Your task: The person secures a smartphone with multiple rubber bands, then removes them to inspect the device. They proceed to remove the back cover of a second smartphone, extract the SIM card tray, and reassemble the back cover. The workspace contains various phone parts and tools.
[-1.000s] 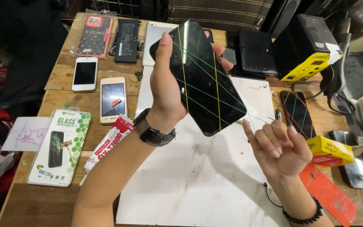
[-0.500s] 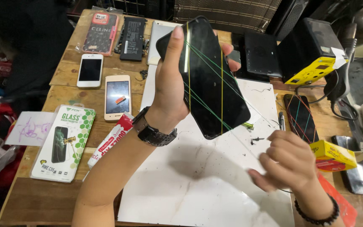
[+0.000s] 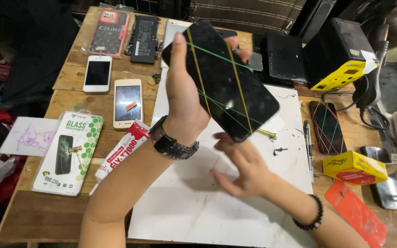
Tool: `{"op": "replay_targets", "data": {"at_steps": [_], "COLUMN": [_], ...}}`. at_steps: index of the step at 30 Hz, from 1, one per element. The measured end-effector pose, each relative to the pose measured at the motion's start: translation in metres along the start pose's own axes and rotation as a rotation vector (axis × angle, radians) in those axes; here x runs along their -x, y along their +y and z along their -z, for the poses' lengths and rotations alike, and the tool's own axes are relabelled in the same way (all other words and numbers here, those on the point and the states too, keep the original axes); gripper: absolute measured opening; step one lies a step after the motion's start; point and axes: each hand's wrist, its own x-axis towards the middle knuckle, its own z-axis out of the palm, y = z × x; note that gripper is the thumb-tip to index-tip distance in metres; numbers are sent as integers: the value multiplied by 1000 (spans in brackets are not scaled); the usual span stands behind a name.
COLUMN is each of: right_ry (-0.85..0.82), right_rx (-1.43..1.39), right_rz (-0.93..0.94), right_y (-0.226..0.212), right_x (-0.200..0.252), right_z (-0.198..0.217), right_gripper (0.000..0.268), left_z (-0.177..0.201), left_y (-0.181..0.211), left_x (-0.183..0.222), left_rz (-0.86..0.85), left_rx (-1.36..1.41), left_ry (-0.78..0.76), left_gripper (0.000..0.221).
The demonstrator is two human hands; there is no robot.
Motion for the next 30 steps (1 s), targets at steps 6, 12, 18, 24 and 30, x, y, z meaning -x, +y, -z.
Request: {"op": "replay_targets", "data": {"at_steps": [6,12,18,24,30], "right_ry": [-8,15,123,241,415], "right_rx": [-344,-57,44,-39,-425], "right_rz": [-82,0,-42,-187,-340], "right_y": [-33,-32,-8,27,22], "right_x": [-19,-7,31,93,105], "right_z": [-2,4,19,48,65], "right_gripper": [38,22,31,27,17], "left_z": [7,6,9,-1,-8], "left_y": [1,9,21,14,5], "left_x": [-10,-14,-13,-8,-3], "left_rz": [-191,-195,-23,101,255], "left_rx": [-56,-35,39,93,58], "left_ry": [187,240,48,-69,-183], "left_gripper": [67,68,74,74,62]}}
